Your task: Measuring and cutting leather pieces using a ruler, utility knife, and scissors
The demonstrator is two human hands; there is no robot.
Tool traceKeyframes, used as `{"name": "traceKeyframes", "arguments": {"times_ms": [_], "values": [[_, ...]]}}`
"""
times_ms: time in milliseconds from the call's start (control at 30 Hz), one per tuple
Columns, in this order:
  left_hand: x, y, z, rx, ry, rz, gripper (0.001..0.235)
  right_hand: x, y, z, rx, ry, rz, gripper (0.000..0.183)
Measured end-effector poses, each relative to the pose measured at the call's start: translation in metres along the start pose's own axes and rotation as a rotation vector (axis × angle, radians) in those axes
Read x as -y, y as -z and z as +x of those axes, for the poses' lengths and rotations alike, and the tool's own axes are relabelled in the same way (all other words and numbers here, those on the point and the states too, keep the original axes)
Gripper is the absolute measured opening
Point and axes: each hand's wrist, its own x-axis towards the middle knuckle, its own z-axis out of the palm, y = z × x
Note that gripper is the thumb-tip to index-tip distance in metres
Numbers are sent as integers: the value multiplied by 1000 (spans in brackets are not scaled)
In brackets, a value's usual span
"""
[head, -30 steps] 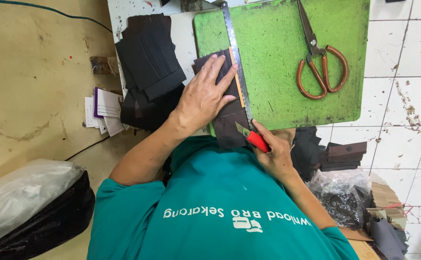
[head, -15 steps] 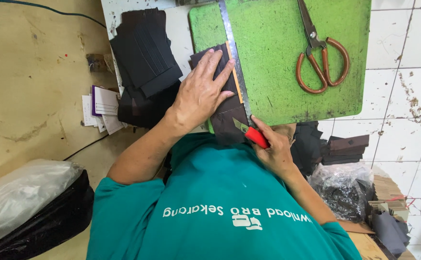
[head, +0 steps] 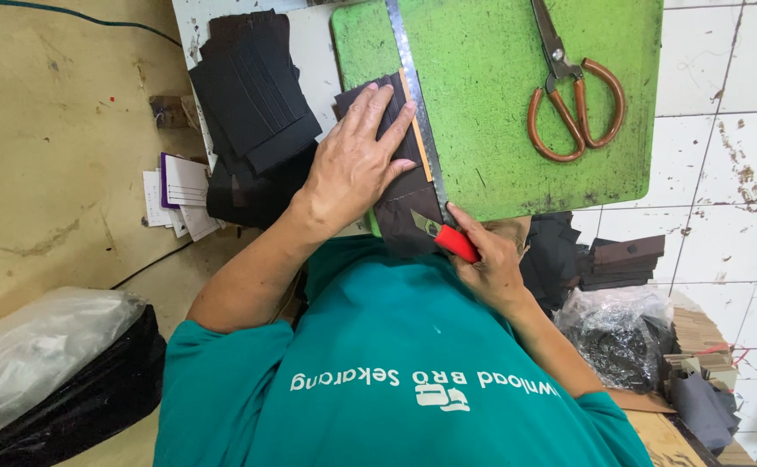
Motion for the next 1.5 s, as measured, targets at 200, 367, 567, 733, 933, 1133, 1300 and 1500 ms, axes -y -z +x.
{"name": "traceKeyframes", "arguments": {"times_ms": [200,367,567,733,933,1133,1300,1500], "values": [[-1,4,0,23,0,2,72,-2,0,0,1,48,-62,61],[-3,8,2,32,1,4,73,-4,-2,0,-21,98,-155,58],[-14,15,9,-14,0,34,77,-5,-3,-1,-42,111,-189,56],[-18,13,13,-80,-27,46,90,-3,-3,0,-77,121,-188,54],[-22,10,14,-41,3,145,92,7,6,5,-64,88,-165,59],[-25,10,19,-71,-7,-32,87,45,39,33,-229,-180,-83,52],[-27,16,18,-60,-16,-57,86,65,53,67,-168,-176,-100,59],[-29,19,20,-61,4,-58,83,57,38,106,-94,-73,-156,58]]}}
